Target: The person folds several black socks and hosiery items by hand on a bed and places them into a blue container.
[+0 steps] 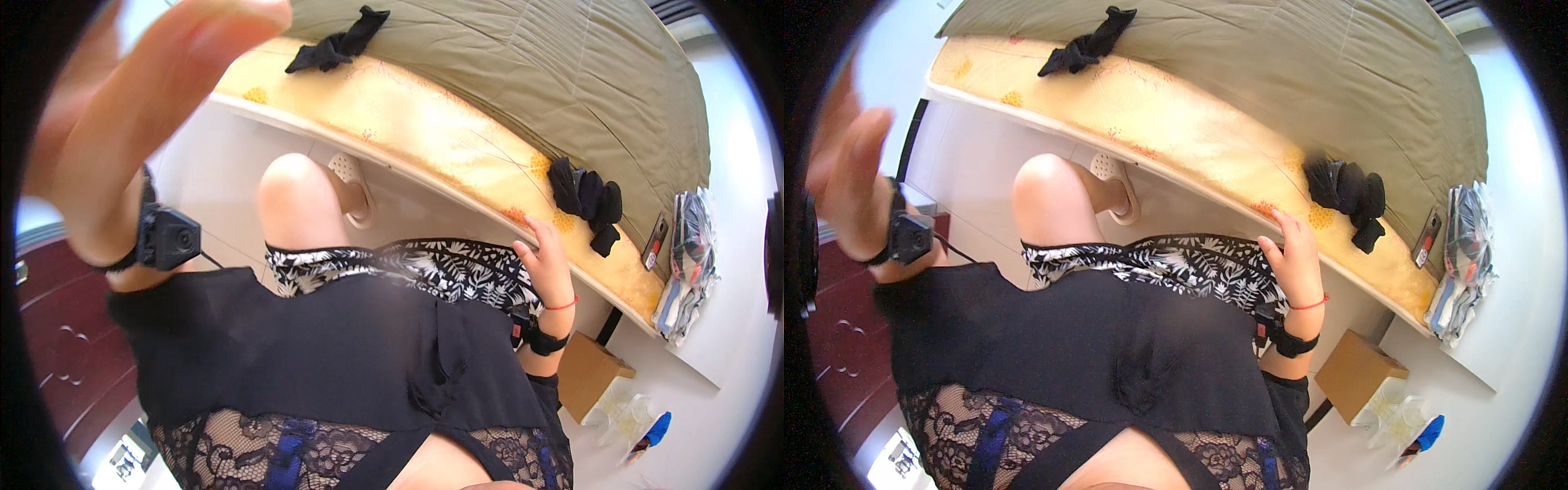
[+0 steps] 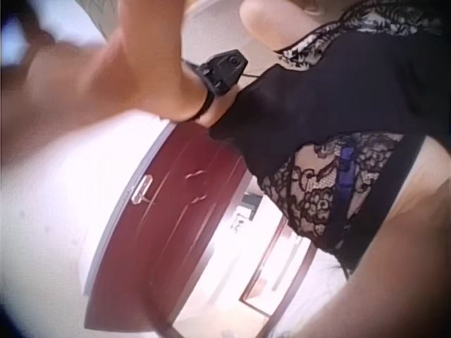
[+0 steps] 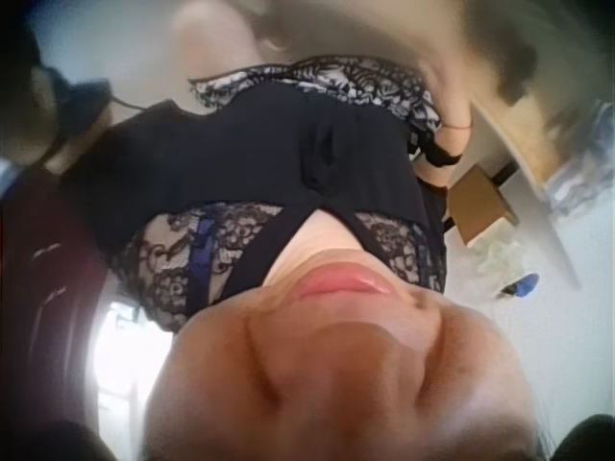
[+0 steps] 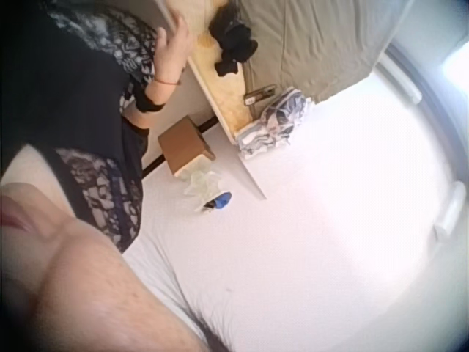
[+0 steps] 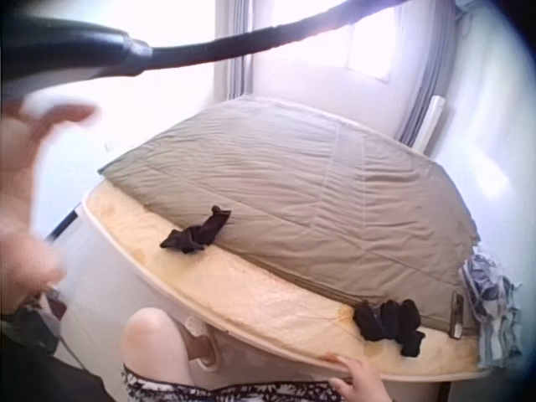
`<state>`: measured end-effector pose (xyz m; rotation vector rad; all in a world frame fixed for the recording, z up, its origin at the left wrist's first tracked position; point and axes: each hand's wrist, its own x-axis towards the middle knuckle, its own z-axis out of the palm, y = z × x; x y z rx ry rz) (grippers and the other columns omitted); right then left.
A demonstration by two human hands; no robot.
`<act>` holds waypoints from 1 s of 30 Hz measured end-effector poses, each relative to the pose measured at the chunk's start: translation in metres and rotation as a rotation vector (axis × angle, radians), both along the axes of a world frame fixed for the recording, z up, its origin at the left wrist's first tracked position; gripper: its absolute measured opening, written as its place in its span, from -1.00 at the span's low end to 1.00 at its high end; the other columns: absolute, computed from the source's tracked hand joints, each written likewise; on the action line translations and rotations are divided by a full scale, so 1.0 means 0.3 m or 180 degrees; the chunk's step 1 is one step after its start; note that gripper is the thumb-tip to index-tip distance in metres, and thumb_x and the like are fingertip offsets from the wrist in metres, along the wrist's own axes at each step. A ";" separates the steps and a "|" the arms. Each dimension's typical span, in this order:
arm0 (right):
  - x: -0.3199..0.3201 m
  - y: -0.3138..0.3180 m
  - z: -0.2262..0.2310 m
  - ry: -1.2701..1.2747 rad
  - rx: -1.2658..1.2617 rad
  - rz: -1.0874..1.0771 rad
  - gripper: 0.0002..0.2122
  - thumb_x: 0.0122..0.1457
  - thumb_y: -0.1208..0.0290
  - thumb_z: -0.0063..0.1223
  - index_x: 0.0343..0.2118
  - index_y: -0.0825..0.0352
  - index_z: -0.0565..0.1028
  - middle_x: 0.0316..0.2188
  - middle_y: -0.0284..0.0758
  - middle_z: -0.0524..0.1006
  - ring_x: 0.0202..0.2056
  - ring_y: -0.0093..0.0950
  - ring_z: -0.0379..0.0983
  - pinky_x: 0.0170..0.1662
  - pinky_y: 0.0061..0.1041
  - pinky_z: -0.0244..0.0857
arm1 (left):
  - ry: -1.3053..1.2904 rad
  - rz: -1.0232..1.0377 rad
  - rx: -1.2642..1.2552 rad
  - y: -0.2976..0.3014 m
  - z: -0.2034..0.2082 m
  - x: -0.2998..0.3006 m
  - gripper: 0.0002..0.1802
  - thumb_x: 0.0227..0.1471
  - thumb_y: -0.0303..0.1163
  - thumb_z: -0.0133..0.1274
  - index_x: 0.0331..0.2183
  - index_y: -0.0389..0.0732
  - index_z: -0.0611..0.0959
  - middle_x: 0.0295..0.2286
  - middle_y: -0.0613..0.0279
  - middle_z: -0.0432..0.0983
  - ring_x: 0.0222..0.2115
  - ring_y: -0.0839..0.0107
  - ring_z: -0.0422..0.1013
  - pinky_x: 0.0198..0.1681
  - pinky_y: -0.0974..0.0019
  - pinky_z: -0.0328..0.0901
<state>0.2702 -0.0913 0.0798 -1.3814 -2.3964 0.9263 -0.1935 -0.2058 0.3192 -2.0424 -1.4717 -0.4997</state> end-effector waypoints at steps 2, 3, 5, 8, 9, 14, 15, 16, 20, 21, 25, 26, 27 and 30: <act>-0.002 -0.004 0.017 -0.0166 0.0147 0.0104 -0.56 0.04 0.42 0.22 0.01 0.37 0.42 -0.10 -0.08 0.46 -0.04 -0.12 0.38 0.06 -0.30 0.26 | -0.0112 -0.0143 -0.0148 0.197 -0.074 -0.052 -0.62 0.14 -0.29 0.09 -0.03 -0.24 0.56 -0.05 0.12 0.48 -0.01 0.30 0.37 0.10 0.29 0.21; -0.001 -0.017 0.027 -0.0273 0.0238 0.0106 -0.55 0.03 0.42 0.22 0.01 0.37 0.42 -0.10 -0.08 0.46 -0.05 -0.12 0.38 0.06 -0.30 0.26 | -0.0598 -0.0414 -0.0637 0.309 -0.178 -0.085 -0.60 0.12 -0.24 0.11 -0.04 -0.22 0.57 -0.05 0.11 0.48 0.04 0.27 0.32 0.12 0.25 0.18; 0.008 -0.035 0.034 -0.0264 0.0368 0.0135 -0.56 0.03 0.41 0.22 0.01 0.36 0.42 -0.11 -0.09 0.46 -0.05 -0.12 0.38 0.04 -0.29 0.27 | -0.1705 -0.0771 -0.1558 0.519 -0.397 -0.149 -0.55 0.08 -0.14 0.16 -0.05 -0.18 0.59 -0.04 0.11 0.48 0.13 0.21 0.22 0.17 0.17 0.12; 0.047 -0.073 0.051 -0.0134 0.0301 0.0121 -0.54 0.02 0.42 0.23 0.03 0.35 0.41 -0.13 -0.11 0.47 -0.05 -0.15 0.38 0.03 -0.31 0.27 | -0.1311 0.0617 -0.2188 0.659 -0.773 -0.219 -0.43 -0.02 -0.03 0.21 -0.02 -0.15 0.59 0.03 0.05 0.44 0.14 0.16 0.23 0.19 0.17 0.13; 0.074 -0.090 0.054 -0.0102 0.0041 0.0031 -0.53 0.02 0.42 0.23 0.03 0.36 0.41 -0.13 -0.12 0.47 -0.05 -0.17 0.39 0.03 -0.33 0.28 | -0.1517 0.1202 -0.2679 0.681 -0.848 -0.196 -0.41 -0.03 -0.05 0.21 0.00 -0.14 0.58 0.11 0.00 0.35 0.25 0.14 0.06 0.27 0.15 0.02; 0.165 -0.128 0.060 0.0475 -0.1107 -0.0524 -0.53 0.05 0.47 0.21 0.06 0.37 0.40 -0.17 -0.18 0.47 -0.19 -0.41 0.47 -0.11 -0.47 0.38 | -0.2058 0.0162 -0.2579 0.689 -0.956 -0.038 -0.49 -0.07 -0.21 0.21 -0.06 -0.24 0.61 -0.06 -0.06 0.48 -0.01 0.10 0.39 0.08 0.21 0.26; 0.169 -0.131 0.057 0.0578 -0.1337 -0.0730 -0.53 0.06 0.48 0.20 0.07 0.37 0.40 -0.16 -0.19 0.47 -0.21 -0.45 0.48 -0.13 -0.49 0.40 | -0.2103 -0.0390 -0.2510 0.659 -0.877 0.070 -0.54 -0.08 -0.26 0.21 -0.10 -0.24 0.63 -0.13 -0.03 0.52 -0.06 0.10 0.41 0.05 0.20 0.28; 0.142 -0.109 0.043 0.0953 -0.1803 -0.0963 -0.55 0.15 0.43 0.11 0.12 0.35 0.34 -0.08 -0.18 0.45 -0.21 -0.45 0.49 -0.18 -0.51 0.43 | -0.2142 -0.0778 -0.2305 0.618 -0.850 0.149 -0.64 -0.09 -0.39 0.18 -0.16 -0.25 0.64 -0.21 0.00 0.52 -0.12 0.11 0.42 0.02 0.19 0.29; -0.069 0.044 -0.011 0.2443 -0.2977 -0.1379 -0.40 0.31 0.12 -0.11 0.30 0.30 0.04 0.01 -0.21 0.40 -0.17 -0.38 0.48 -0.24 -0.40 0.49 | -0.2128 -0.1702 -0.2438 0.493 -0.779 0.449 -0.67 -0.18 -0.63 -0.01 -0.26 -0.24 0.60 -0.24 0.08 0.49 -0.14 0.14 0.41 -0.01 0.21 0.30; -0.127 0.068 -0.042 0.2558 -0.2700 -0.1289 -0.37 0.28 0.06 -0.06 0.29 0.30 0.07 -0.01 -0.24 0.40 -0.18 -0.41 0.48 -0.22 -0.38 0.48 | -0.2165 -0.1851 -0.2553 0.469 -0.785 0.505 -0.67 -0.20 -0.65 -0.04 -0.28 -0.24 0.59 -0.25 0.09 0.48 -0.15 0.14 0.40 -0.03 0.22 0.30; -0.216 0.155 -0.137 0.2730 -0.2060 -0.1357 -0.46 0.16 0.27 0.17 0.15 0.38 0.26 -0.05 -0.25 0.40 -0.22 -0.46 0.47 -0.43 -0.58 0.47 | -0.1800 -0.2275 -0.2527 0.433 -0.753 0.599 -0.73 -0.16 -0.63 -0.03 -0.31 -0.21 0.58 -0.29 0.12 0.47 -0.20 0.10 0.41 -0.11 0.21 0.34; -0.219 0.163 -0.156 0.2847 -0.1903 -0.1635 -0.53 0.17 0.30 0.16 0.09 0.36 0.30 -0.11 -0.28 0.43 -0.25 -0.51 0.48 -0.44 -0.59 0.47 | -0.1734 -0.1988 -0.2363 0.435 -0.744 0.586 -0.74 -0.15 -0.61 -0.02 -0.32 -0.18 0.58 -0.30 0.14 0.48 -0.22 0.10 0.42 -0.13 0.20 0.35; -0.218 0.169 -0.173 0.2959 -0.1737 -0.1916 -0.60 0.18 0.33 0.15 0.03 0.34 0.34 -0.17 -0.32 0.46 -0.29 -0.55 0.48 -0.44 -0.61 0.48 | -0.1663 -0.1708 -0.2192 0.445 -0.736 0.556 -0.76 -0.15 -0.59 0.00 -0.34 -0.14 0.59 -0.31 0.15 0.49 -0.23 0.10 0.43 -0.14 0.19 0.35; -0.197 0.203 -0.246 0.3574 -0.1571 -0.2462 -0.79 0.24 0.40 0.03 -0.11 0.34 0.37 -0.25 -0.34 0.50 -0.31 -0.56 0.50 -0.37 -0.54 0.53 | -0.0888 -0.1214 -0.1182 0.523 -0.727 0.385 -0.85 -0.09 -0.51 0.05 -0.38 -0.08 0.60 -0.31 0.25 0.51 -0.24 0.20 0.45 -0.18 0.22 0.37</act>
